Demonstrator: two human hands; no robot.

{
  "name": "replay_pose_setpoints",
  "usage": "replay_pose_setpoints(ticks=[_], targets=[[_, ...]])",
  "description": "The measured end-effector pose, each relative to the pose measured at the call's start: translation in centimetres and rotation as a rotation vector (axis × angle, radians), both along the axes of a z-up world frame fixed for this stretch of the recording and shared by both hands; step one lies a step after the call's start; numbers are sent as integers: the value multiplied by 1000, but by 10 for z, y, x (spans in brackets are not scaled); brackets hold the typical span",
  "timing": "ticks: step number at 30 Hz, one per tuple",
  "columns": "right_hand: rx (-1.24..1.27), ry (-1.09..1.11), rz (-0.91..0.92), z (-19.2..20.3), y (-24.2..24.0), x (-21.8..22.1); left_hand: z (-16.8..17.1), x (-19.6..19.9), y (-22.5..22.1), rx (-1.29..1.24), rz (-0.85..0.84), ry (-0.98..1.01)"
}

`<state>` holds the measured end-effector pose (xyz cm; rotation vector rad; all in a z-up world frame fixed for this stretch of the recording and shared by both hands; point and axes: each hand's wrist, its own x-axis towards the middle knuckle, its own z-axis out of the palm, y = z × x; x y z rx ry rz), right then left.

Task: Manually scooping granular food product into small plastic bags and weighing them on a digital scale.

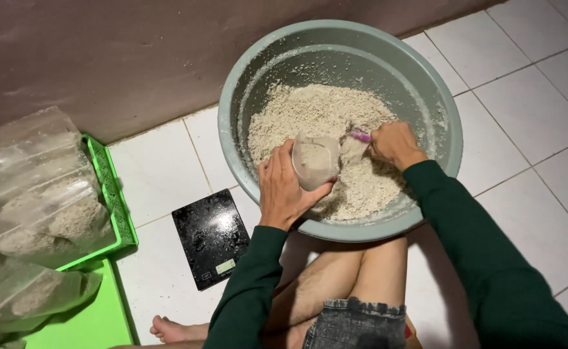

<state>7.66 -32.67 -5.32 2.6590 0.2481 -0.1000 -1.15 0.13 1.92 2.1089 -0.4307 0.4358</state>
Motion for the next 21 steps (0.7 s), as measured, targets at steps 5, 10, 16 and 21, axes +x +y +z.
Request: replay_pose_setpoints(ticks=[5,10,16,21], targets=[[58,-11,125,32,-3,-29,-1,1,-1,-16,1,-13],[292,180,16,53,-19,-52,-9,4,-2,-18,9,-38],[381,234,-206,71,-17,-82,-12,6,-2,-6,-13,-11],[539,237,-305,108,-3,-95,-11,6,0,12,-18,17]])
